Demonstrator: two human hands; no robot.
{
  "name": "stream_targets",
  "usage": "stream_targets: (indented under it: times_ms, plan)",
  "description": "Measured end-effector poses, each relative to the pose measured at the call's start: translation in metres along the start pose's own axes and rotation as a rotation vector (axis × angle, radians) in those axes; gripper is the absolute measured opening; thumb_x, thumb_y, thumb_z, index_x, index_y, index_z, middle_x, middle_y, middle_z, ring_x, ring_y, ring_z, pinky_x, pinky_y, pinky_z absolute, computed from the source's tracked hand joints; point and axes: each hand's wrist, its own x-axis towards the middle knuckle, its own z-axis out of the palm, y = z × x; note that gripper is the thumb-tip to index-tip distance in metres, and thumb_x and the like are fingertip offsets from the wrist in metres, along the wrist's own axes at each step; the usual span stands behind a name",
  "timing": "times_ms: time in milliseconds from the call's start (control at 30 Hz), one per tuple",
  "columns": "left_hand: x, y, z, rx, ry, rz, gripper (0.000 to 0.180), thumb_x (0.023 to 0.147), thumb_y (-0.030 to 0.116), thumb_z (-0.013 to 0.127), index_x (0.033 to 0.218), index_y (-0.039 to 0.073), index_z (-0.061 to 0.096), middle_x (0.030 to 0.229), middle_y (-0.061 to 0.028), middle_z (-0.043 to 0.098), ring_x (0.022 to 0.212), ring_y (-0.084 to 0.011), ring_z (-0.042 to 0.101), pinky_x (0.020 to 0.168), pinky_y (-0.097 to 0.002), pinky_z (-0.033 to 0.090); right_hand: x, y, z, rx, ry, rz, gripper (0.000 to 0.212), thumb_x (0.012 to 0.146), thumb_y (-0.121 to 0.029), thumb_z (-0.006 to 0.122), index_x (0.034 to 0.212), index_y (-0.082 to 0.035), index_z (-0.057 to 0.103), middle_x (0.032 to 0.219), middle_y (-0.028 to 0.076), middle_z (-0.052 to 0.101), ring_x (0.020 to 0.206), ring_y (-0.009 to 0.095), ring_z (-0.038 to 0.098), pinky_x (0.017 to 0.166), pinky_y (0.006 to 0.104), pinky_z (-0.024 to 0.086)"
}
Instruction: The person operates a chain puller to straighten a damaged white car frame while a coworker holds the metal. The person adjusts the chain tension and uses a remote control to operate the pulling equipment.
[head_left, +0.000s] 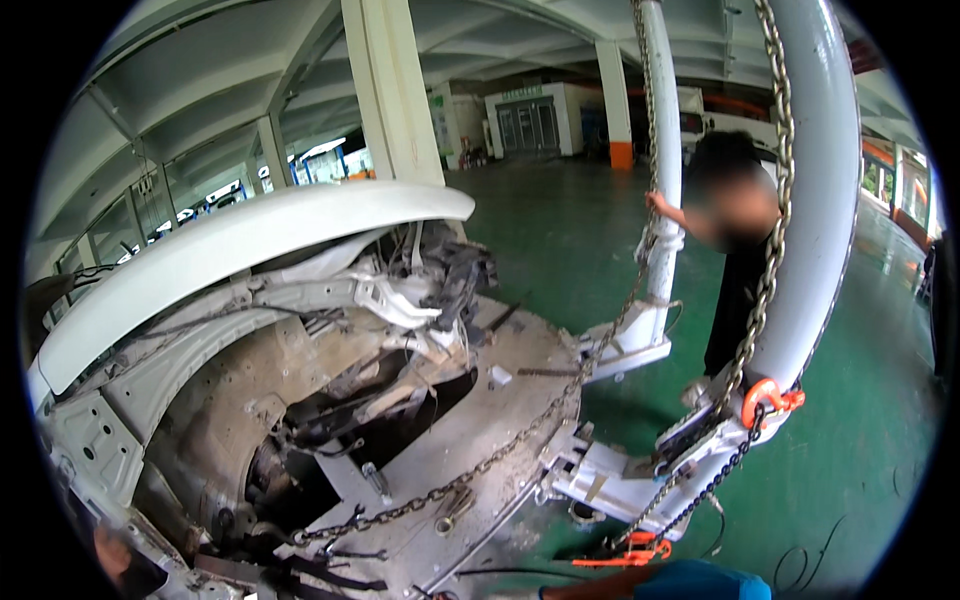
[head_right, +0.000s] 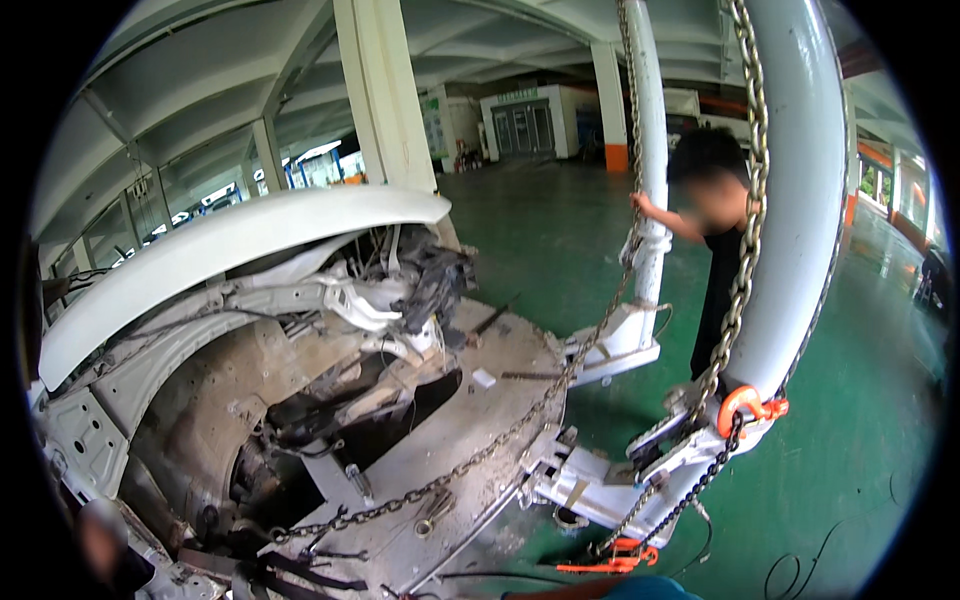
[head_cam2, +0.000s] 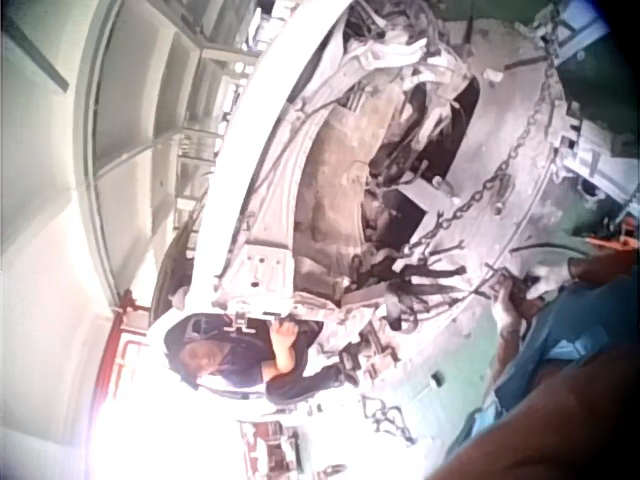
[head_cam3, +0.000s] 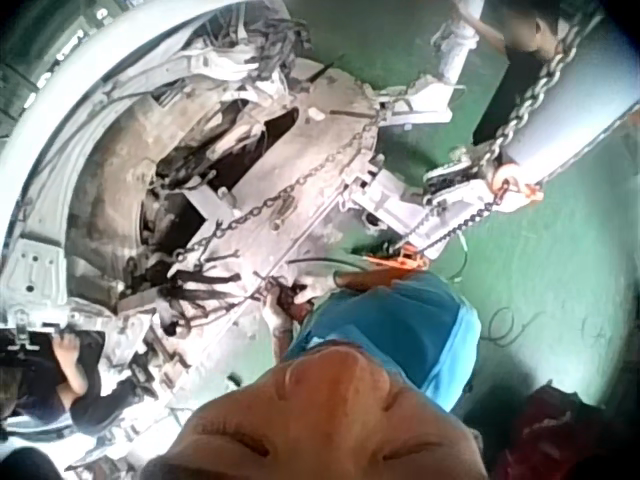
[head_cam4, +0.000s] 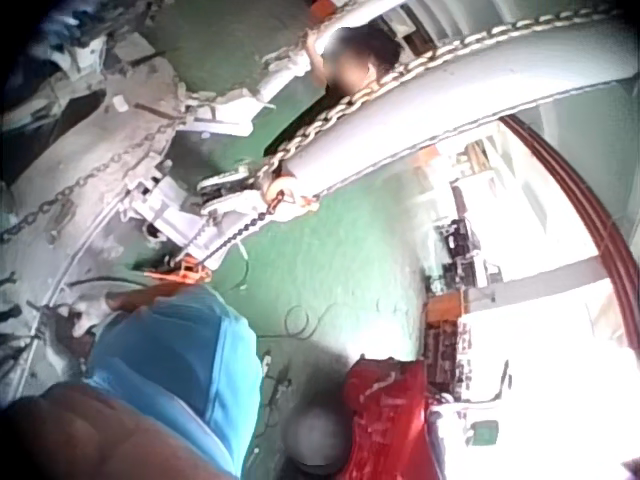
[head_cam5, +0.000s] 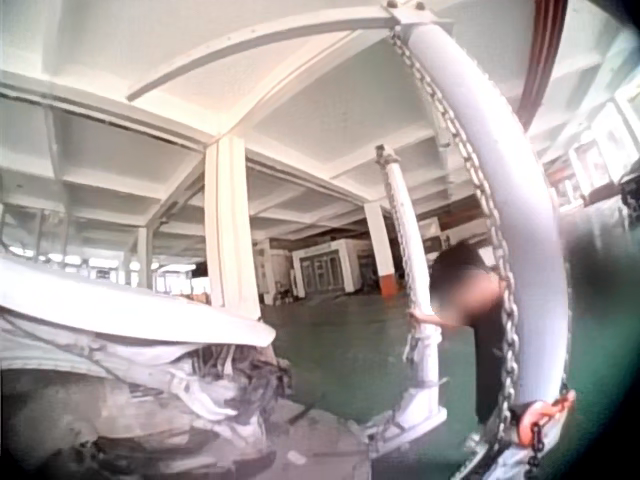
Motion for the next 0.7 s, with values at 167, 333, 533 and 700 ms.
stream_targets:
  times_ms: [167,333,533,700]
  plan:
    - [0.0,0.004,0.001,-0.024,0.056,-0.053,0.011,0.094,0.013,0.056,0.085,0.008,0.061,0.066,-0.0038,0.059,0.053,-0.0136,0.05,0.05,-0.0269,0.038,-0.029,-0.058,0.004,-0.023,-0.001,-0.029,0.056,0.09,-0.04,0.073,0.131,-0.004,0.06,0.114,0.012,0.066,0.109,0.025,0.061,0.097,0.0387,0.05]
    - [-0.02,0.016,-0.003,-0.157,0.153,-0.056,0.024,0.084,0.004,0.066,0.107,0.005,0.064,0.088,-0.0089,0.068,0.074,-0.0229,0.069,0.066,-0.0373,0.06,-0.031,-0.053,0.019,-0.158,-0.001,-0.072,0.058,0.093,-0.042,0.068,0.132,0.0,0.058,0.125,0.019,0.065,0.115,0.027,0.062,0.1,0.0382,0.048]
    - [-0.03,0.02,-0.014,0.016,0.147,-0.1,0.031,0.084,0.007,0.071,0.113,0.001,0.061,0.099,-0.0095,0.07,0.084,-0.0226,0.07,0.078,-0.0373,0.06,-0.032,-0.034,0.02,-0.14,-0.004,-0.032,0.054,0.089,-0.039,0.074,0.124,0.001,0.064,0.119,0.02,0.07,0.109,0.029,0.068,0.097,0.0389,0.052]
    - [-0.04,0.015,-0.013,-0.026,0.216,-0.106,0.033,0.086,0.006,0.07,0.117,0.004,0.061,0.102,-0.0086,0.069,0.085,-0.0215,0.07,0.079,-0.037,0.06,-0.039,-0.051,0.02,-0.153,-0.034,0.006,0.053,0.088,-0.036,0.076,0.123,0.001,0.065,0.119,0.019,0.07,0.109,0.029,0.067,0.097,0.0381,0.051]
